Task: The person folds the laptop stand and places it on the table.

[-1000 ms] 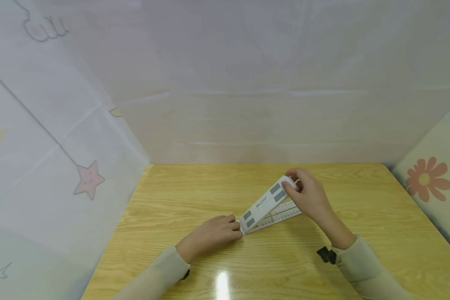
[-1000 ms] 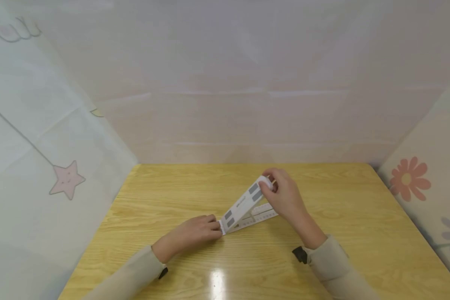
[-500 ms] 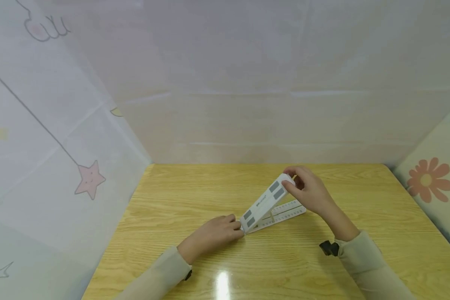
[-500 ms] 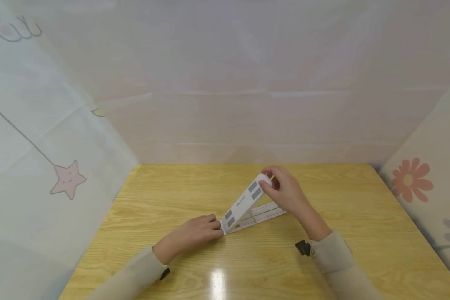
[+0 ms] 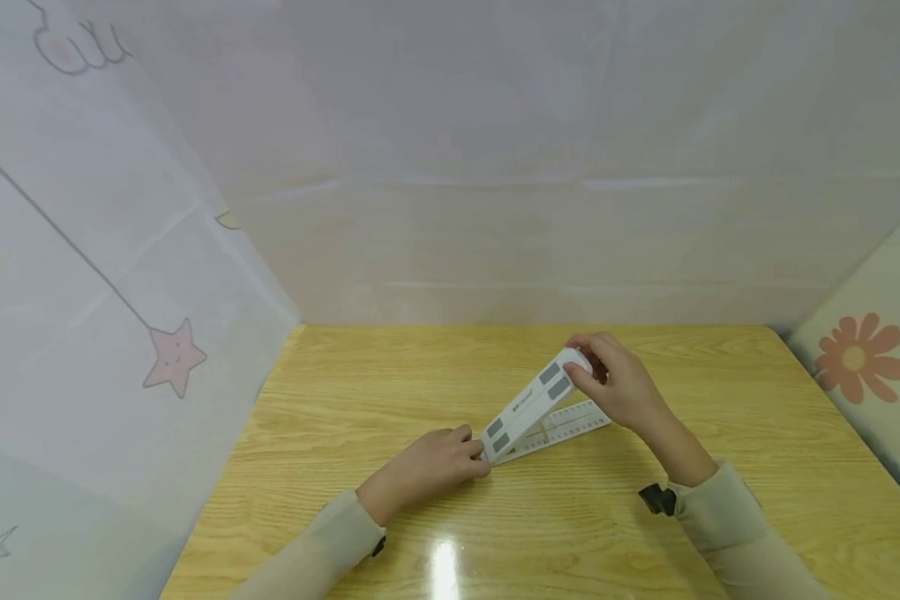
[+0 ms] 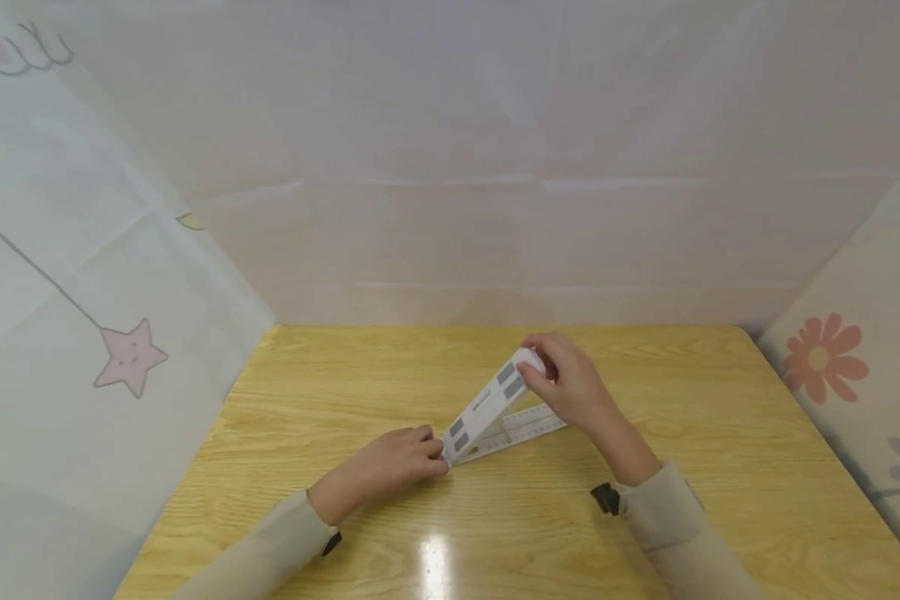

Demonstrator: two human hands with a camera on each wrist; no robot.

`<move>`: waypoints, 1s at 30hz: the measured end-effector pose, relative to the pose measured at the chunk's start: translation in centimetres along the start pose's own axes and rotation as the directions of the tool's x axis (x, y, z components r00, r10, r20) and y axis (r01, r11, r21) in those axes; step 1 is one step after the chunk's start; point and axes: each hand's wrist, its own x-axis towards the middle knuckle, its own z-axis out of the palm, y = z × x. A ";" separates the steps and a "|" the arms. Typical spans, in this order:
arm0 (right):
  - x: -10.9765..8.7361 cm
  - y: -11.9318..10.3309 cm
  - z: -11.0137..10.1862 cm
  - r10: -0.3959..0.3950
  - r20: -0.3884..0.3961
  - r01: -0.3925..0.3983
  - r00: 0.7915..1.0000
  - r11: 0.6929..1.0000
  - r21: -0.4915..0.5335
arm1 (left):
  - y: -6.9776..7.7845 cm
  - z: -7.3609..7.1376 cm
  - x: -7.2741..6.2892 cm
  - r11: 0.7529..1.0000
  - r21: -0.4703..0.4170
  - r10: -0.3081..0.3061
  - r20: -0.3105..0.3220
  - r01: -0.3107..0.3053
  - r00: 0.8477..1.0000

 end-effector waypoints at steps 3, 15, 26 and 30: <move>-0.1 -0.1 -0.1 -0.007 -0.005 0.007 1.000 1.000 -0.002 | -0.2 0.0 0.1 1.000 0.013 -0.003 0.004 0.003 1.000; -0.6 -0.2 -0.1 -0.023 -0.010 0.023 1.000 1.000 -0.009 | -1.3 0.4 0.2 0.999 -0.004 -0.037 0.018 0.037 0.999; -0.8 -0.5 0.1 -0.044 -0.021 0.043 0.999 0.998 -0.039 | -2.5 0.5 0.3 0.996 -0.080 -0.036 0.022 0.038 0.999; -1.0 -0.6 0.1 -0.058 -0.023 0.057 0.998 0.997 -0.058 | -2.9 0.6 0.5 0.995 -0.091 -0.038 0.025 0.040 0.999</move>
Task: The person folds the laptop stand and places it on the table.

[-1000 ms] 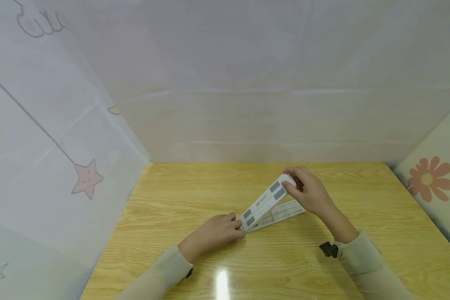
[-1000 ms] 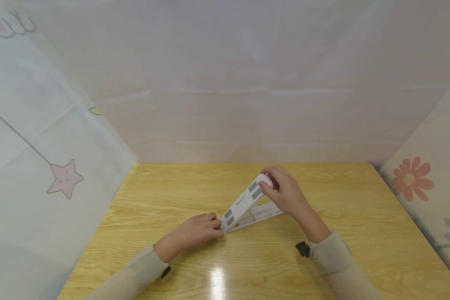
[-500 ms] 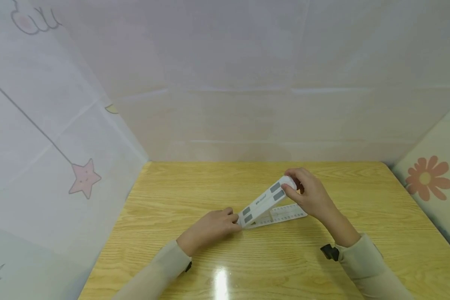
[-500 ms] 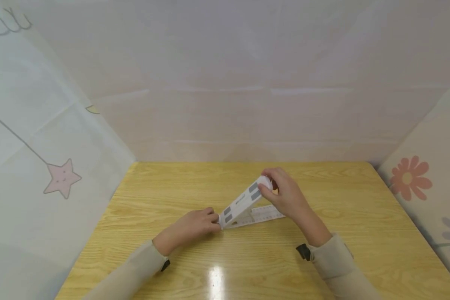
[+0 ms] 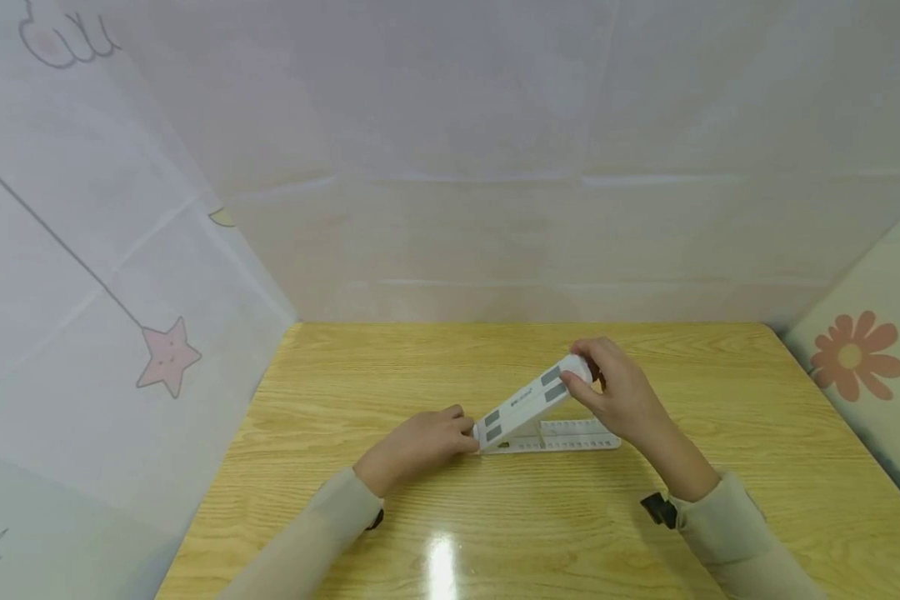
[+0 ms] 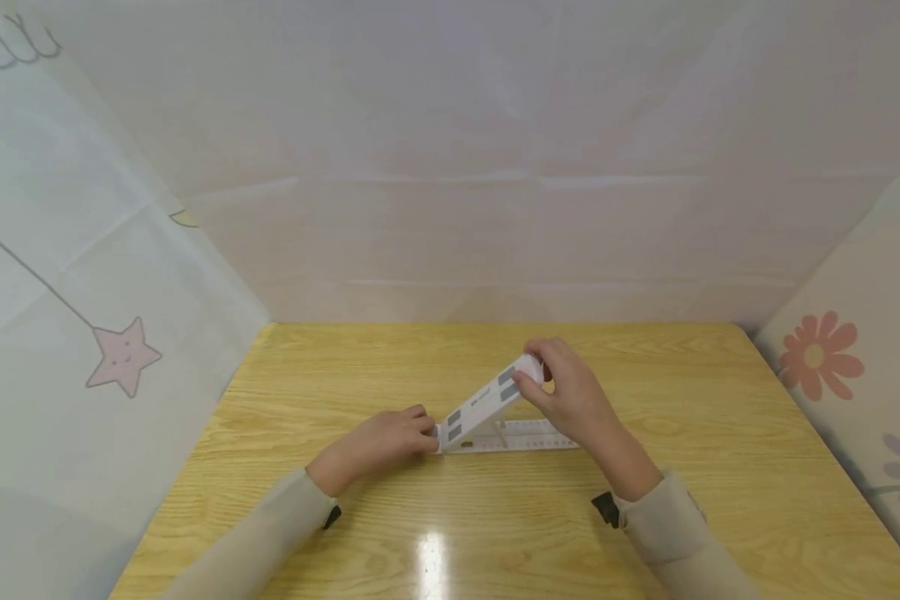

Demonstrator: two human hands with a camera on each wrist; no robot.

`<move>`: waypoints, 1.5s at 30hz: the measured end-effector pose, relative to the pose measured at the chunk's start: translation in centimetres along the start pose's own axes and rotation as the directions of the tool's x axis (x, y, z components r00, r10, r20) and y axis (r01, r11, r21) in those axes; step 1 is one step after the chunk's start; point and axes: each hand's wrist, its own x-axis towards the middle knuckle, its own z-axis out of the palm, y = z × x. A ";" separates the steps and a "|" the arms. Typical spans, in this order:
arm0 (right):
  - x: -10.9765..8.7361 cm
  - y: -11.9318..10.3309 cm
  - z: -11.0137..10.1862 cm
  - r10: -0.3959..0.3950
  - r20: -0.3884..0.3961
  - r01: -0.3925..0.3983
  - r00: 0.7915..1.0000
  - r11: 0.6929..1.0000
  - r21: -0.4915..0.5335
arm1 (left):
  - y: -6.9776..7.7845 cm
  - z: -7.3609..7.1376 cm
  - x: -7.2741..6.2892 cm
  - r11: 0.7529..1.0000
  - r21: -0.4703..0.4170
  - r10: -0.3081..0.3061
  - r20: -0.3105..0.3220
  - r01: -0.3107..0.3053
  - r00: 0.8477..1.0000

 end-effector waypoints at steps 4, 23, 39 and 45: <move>-0.1 -0.2 0.0 -0.008 -0.005 0.008 1.000 1.000 -0.006 | -0.2 0.1 0.0 1.000 0.002 -0.001 0.002 0.001 1.000; -0.4 -0.1 -0.3 0.024 0.038 -0.026 0.999 0.999 0.043 | 0.4 0.3 0.1 0.999 -0.024 -0.027 -0.023 0.026 0.999; -1.1 0.2 -1.1 0.002 0.115 -0.010 0.993 0.998 0.070 | 0.8 0.1 0.1 0.994 -0.074 -0.082 0.011 0.082 0.997; -1.4 0.6 -1.4 -0.005 0.133 -0.006 0.991 0.996 0.084 | 0.9 0.0 0.2 0.990 -0.099 -0.095 0.014 0.096 0.995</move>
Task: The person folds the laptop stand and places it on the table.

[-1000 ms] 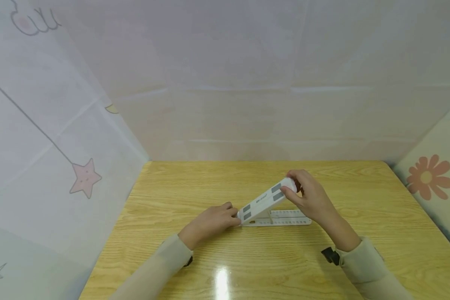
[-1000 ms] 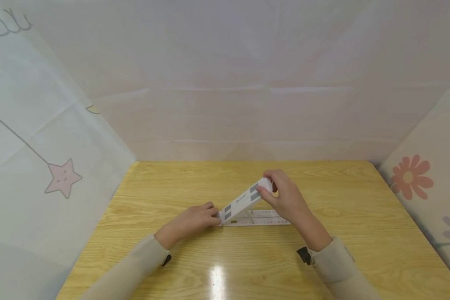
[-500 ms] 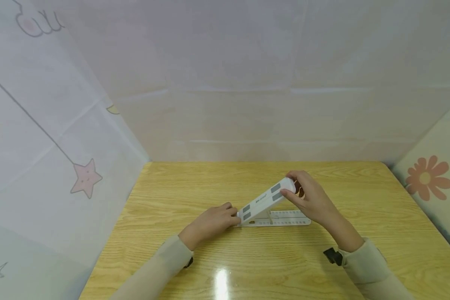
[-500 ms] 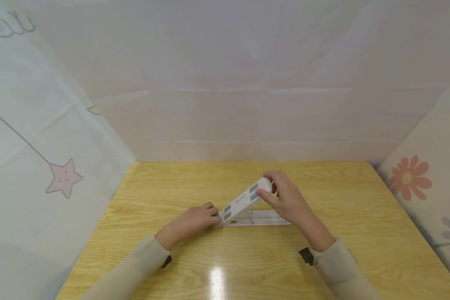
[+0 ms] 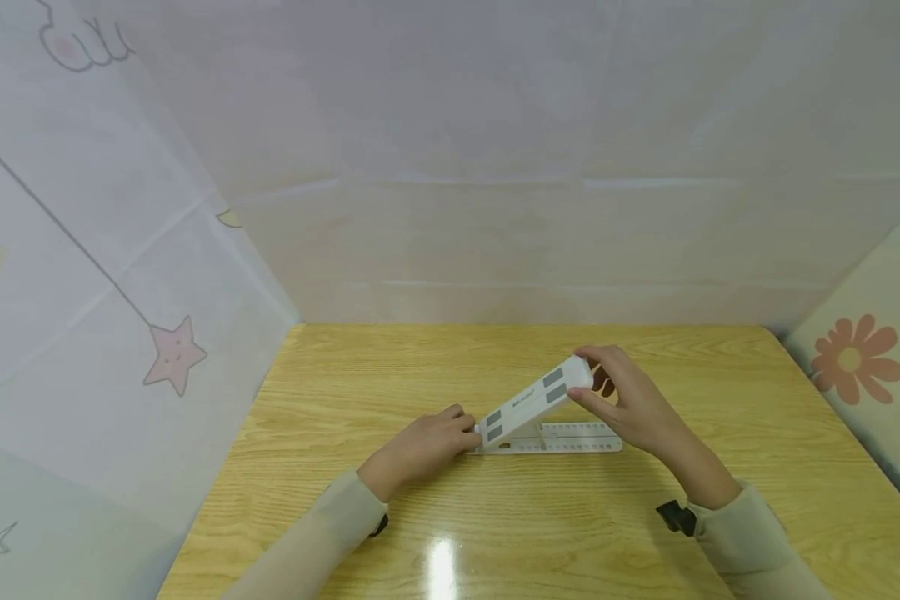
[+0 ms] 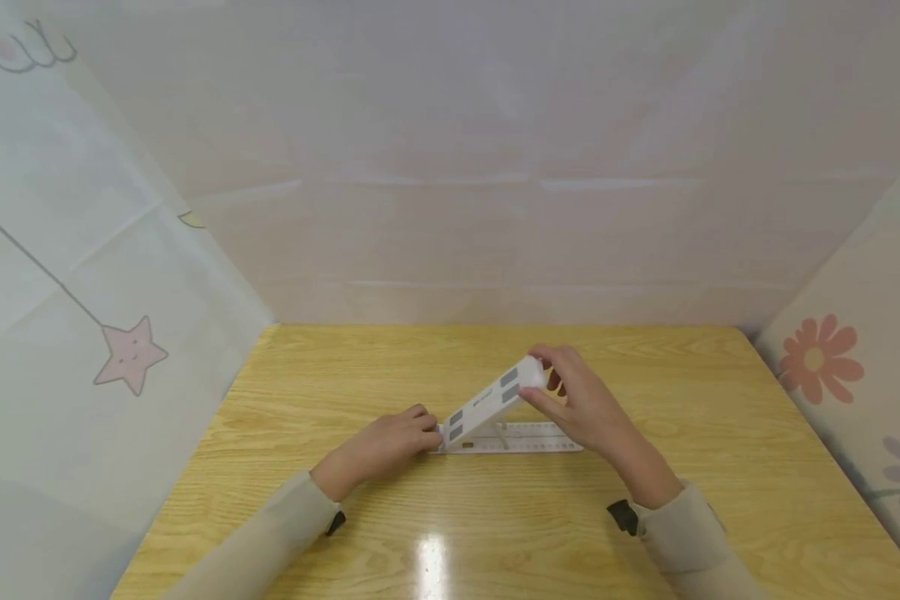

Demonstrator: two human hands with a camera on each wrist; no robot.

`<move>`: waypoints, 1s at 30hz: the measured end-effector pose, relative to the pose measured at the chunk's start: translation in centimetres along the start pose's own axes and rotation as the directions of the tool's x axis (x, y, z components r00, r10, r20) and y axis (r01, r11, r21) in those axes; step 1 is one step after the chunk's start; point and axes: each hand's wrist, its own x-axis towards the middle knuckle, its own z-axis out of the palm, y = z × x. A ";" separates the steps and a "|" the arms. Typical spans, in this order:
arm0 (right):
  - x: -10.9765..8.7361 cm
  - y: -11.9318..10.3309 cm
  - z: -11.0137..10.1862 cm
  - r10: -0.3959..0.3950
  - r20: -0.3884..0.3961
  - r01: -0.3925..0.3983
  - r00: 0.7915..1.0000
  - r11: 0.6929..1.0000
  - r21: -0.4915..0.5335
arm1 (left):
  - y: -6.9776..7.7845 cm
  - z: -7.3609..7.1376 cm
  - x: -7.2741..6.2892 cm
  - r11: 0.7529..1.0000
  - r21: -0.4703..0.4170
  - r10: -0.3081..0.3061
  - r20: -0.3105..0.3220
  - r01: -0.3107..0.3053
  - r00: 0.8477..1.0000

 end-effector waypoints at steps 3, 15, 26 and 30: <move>-0.2 0.1 -0.1 -0.001 0.009 0.001 1.000 1.000 0.001 | 0.1 -0.1 0.0 1.000 -0.006 -0.005 0.004 0.006 1.000; -1.0 0.8 -0.3 0.015 0.007 -0.015 1.000 1.000 -0.004 | 0.0 0.2 0.0 1.000 -0.017 -0.011 -0.007 0.011 1.000; -2.4 2.0 -0.5 0.101 0.057 -0.099 0.993 0.995 -0.033 | 0.0 0.3 0.0 1.000 -0.016 -0.007 -0.015 0.007 1.000; -3.0 2.6 -0.6 0.122 0.073 -0.119 0.990 0.992 -0.039 | 0.0 0.3 0.0 1.000 -0.017 -0.012 -0.004 0.012 1.000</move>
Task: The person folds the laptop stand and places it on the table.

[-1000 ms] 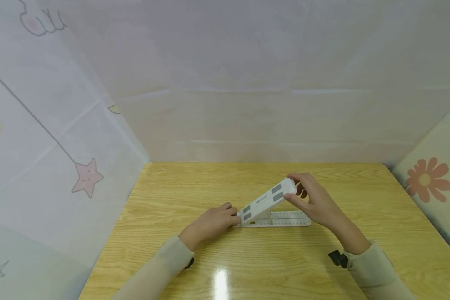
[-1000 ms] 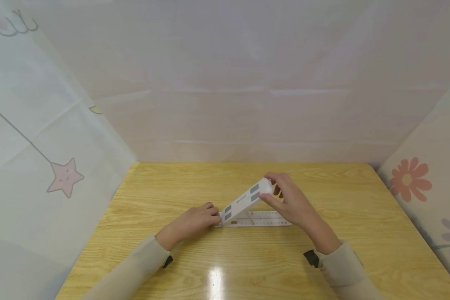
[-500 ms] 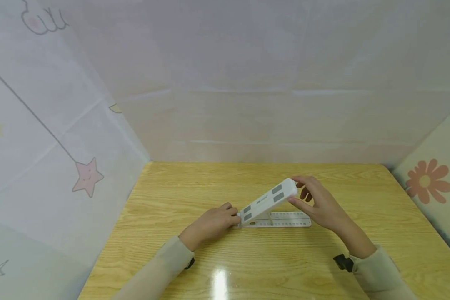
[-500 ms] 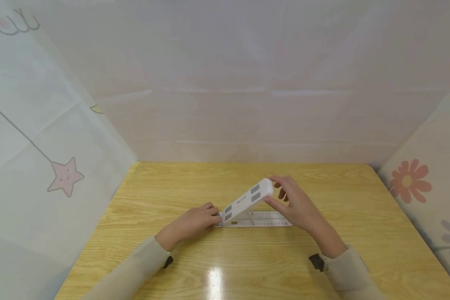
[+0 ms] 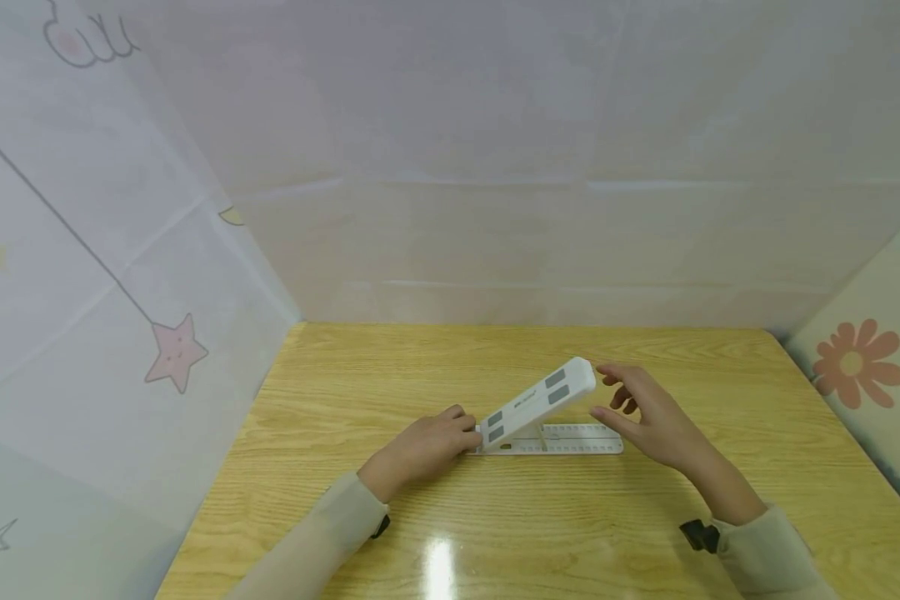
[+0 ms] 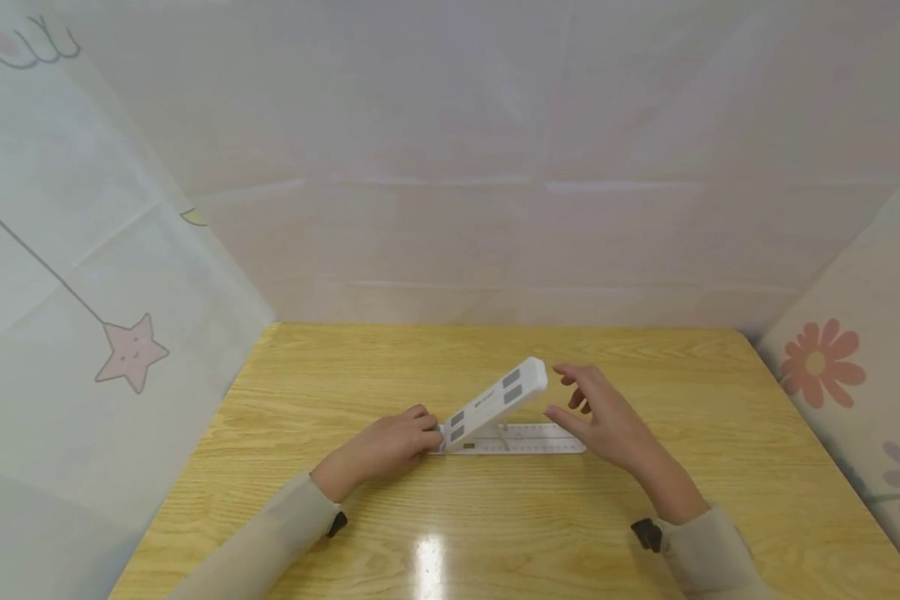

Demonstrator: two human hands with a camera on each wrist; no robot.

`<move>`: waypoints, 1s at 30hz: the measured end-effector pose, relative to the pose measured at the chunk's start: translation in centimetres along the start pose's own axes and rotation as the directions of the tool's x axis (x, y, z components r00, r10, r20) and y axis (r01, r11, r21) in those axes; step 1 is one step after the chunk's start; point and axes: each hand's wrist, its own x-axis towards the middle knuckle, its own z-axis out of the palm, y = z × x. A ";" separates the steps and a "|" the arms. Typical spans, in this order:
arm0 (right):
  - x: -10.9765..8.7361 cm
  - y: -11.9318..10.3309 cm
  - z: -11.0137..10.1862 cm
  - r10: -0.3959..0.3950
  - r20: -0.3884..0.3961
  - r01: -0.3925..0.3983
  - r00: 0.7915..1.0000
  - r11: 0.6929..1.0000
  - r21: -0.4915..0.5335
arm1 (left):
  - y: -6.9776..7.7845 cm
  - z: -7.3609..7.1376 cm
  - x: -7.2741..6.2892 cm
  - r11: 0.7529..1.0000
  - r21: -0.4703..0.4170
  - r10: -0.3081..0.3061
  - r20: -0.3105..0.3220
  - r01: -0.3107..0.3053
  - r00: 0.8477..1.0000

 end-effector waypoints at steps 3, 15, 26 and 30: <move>-0.4 0.5 0.1 0.017 0.015 -0.017 1.000 1.000 0.000 | 0.0 0.0 0.0 1.000 -0.009 -0.004 0.003 0.004 1.000; -1.5 2.8 0.7 0.081 0.095 -0.085 0.992 0.996 0.033 | 0.0 0.0 0.0 1.000 -0.029 -0.013 0.017 0.013 1.000; -2.6 4.6 1.5 0.117 0.182 -0.129 0.976 0.990 0.054 | 0.1 -0.1 0.0 1.000 -0.011 -0.013 0.024 0.013 1.000; -2.9 5.1 2.0 0.112 0.192 -0.119 0.975 0.993 0.023 | 0.1 -0.1 0.0 1.000 -0.015 -0.021 0.031 0.021 0.999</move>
